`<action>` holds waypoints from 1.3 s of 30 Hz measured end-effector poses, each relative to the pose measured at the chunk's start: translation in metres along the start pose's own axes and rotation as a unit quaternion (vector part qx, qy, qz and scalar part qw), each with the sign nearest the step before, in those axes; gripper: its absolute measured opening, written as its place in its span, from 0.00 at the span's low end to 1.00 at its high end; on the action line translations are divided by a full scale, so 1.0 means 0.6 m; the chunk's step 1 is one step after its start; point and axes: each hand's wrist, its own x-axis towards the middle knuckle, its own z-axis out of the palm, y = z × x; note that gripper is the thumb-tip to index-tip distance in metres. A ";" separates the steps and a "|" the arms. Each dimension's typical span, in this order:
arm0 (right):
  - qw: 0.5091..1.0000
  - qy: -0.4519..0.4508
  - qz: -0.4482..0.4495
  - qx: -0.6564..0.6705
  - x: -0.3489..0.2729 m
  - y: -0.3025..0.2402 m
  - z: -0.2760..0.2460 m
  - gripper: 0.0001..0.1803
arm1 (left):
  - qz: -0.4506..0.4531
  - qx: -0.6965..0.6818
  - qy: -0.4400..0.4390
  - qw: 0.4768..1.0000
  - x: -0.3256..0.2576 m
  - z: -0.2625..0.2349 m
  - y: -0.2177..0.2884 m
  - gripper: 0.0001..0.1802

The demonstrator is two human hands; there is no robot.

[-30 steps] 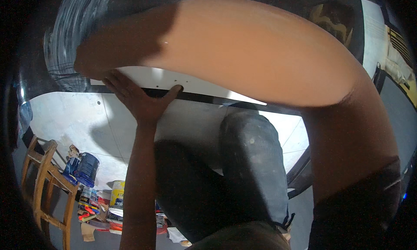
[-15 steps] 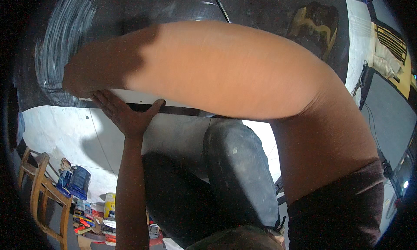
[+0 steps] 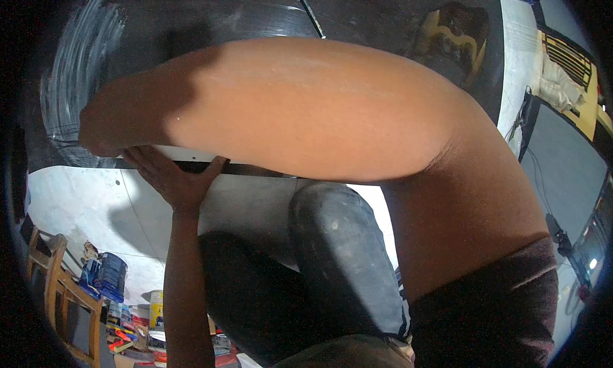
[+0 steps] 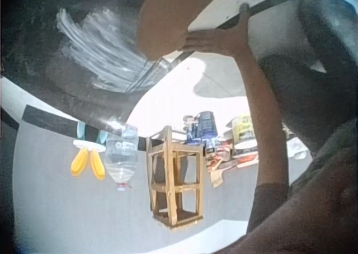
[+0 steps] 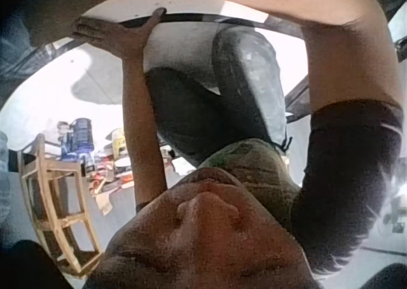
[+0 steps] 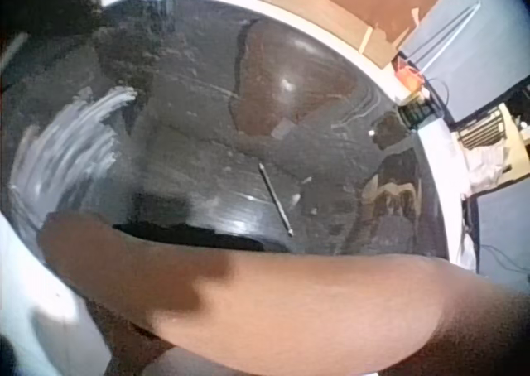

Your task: The person marks a large black sheet with a pencil using a white template and then cuts the material along the marked line with a utility knife.

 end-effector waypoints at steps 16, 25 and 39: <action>0.984 0.020 -0.161 -0.068 0.177 -0.158 -0.035 0.16 | 0.021 -0.019 -0.016 0.999 0.001 -0.021 -0.001 0.94; 0.985 0.017 -0.156 -0.074 0.186 -0.179 -0.040 0.14 | -0.067 -0.014 -0.100 0.993 0.028 -0.052 0.039 0.99; 0.986 0.011 -0.148 -0.070 0.173 -0.187 -0.061 0.12 | -0.097 -0.007 -0.102 0.990 0.031 -0.047 0.045 1.01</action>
